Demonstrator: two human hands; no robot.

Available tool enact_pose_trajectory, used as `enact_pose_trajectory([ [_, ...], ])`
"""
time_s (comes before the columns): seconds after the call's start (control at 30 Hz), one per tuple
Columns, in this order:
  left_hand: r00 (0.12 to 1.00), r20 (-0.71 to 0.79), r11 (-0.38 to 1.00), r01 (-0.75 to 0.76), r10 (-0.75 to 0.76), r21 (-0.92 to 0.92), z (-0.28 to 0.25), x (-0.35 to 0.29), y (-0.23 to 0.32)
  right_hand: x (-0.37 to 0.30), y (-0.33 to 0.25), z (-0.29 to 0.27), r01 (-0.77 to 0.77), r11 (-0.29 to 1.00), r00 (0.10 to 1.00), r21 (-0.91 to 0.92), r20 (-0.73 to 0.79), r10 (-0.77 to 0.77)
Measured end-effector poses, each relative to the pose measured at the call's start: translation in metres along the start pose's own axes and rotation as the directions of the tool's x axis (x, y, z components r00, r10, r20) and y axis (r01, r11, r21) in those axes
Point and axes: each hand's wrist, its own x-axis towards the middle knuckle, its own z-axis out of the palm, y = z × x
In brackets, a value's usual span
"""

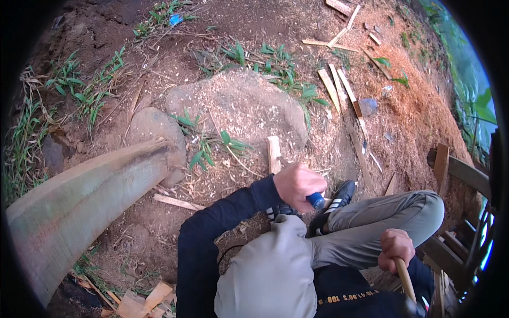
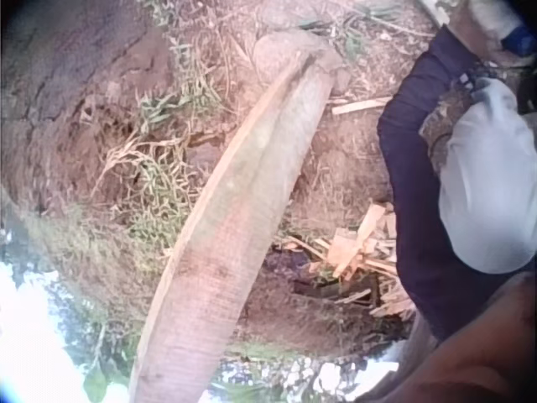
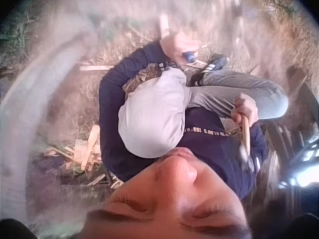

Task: The person sits on the ground and uses a hammer and a blue-handled chisel to carve a small piece of wood placed on a rock. They repeatedly strike the chisel to shape the wood, occasionally pausing to inspect the progress.

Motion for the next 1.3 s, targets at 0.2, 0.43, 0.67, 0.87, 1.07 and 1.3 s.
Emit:
enact_pose_trajectory([
  [0.2,0.998,0.054,0.999,0.038,-0.036,-0.033,-0.004,-0.009,0.001,0.026,-0.009,-0.005,-0.114,0.794,0.911,-0.598,0.257,0.324],
  [0.43,0.995,0.092,1.0,0.024,-0.023,-0.006,0.001,-0.009,-0.001,-0.009,0.013,-0.003,-0.441,0.58,0.788,-0.685,0.014,0.616],
  [0.67,0.993,0.011,0.992,0.12,-0.119,-0.027,-0.009,0.011,-0.006,0.03,0.003,-0.019,-0.403,0.619,0.872,-0.674,-0.077,0.483],
  [0.87,0.952,-0.111,0.958,0.284,-0.286,-0.03,-0.023,0.031,-0.016,0.035,0.012,-0.022,-0.425,0.621,0.869,-0.659,-0.105,0.483],
  [1.07,0.603,-0.141,0.51,0.501,-0.785,-0.699,-0.08,0.038,-0.07,0.043,0.016,-0.026,-0.47,0.658,0.855,-0.588,-0.119,0.505],
  [1.3,0.729,-0.19,0.679,0.463,-0.657,-0.57,-0.06,0.036,-0.049,0.046,0.026,-0.03,-0.497,0.654,0.84,-0.569,-0.128,0.527],
])
